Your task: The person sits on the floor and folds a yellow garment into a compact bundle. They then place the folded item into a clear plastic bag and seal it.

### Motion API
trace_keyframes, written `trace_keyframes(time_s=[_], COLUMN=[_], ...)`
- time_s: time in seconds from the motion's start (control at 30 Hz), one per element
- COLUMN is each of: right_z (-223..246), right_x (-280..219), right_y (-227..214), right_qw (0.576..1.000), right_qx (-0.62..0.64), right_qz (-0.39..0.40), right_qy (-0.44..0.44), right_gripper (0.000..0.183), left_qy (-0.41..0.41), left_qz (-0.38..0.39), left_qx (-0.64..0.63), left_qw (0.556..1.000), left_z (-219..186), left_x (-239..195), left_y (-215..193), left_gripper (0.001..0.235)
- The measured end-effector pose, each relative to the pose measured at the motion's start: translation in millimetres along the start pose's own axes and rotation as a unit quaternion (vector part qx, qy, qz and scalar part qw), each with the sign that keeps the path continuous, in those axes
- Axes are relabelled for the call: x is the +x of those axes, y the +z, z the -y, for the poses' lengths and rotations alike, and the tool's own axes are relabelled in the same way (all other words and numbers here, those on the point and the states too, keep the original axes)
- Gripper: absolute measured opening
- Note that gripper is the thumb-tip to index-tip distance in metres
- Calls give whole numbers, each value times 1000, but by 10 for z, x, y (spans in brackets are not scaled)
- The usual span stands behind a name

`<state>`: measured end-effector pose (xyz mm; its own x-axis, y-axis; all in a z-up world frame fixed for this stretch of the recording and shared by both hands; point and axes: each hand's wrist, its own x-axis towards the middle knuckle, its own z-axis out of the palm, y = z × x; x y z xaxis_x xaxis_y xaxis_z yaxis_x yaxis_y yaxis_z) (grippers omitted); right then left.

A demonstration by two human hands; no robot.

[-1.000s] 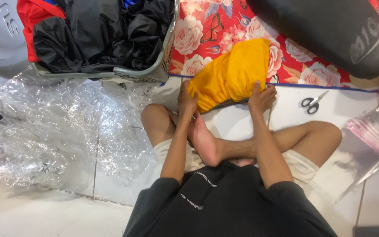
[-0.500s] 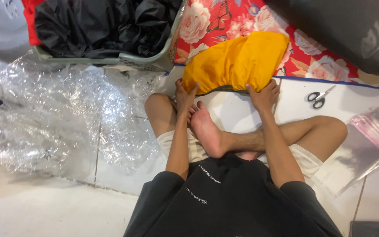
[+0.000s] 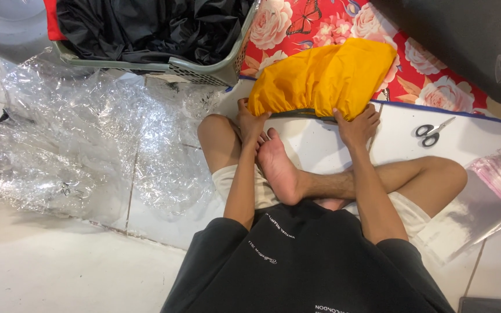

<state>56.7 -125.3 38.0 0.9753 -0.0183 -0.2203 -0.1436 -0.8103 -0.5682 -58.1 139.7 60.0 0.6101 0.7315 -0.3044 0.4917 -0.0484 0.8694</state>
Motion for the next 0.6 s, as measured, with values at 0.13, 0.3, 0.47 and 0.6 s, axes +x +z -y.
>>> trace_keyframes(time_s=[0.13, 0.3, 0.47, 0.6], right_z=[92, 38, 281, 69], right_x=[-107, -222, -145, 70], right_y=[-57, 327, 357, 526], right_qw=[999, 898, 865, 839], right_qx=[41, -79, -248, -273], right_qz=[-6, -102, -66, -91], right_qy=[25, -421, -432, -462], right_gripper=[87, 37, 32, 16], left_qy=[-17, 29, 40, 46], left_qz=[-15, -24, -4, -20], left_qx=[-27, 41, 41, 1], left_qw=[999, 998, 998, 999], left_z=[-89, 73, 137, 31], left_x=[-37, 2, 40, -3], left_y=[-25, 44, 43, 21], left_gripper=[72, 78, 76, 62])
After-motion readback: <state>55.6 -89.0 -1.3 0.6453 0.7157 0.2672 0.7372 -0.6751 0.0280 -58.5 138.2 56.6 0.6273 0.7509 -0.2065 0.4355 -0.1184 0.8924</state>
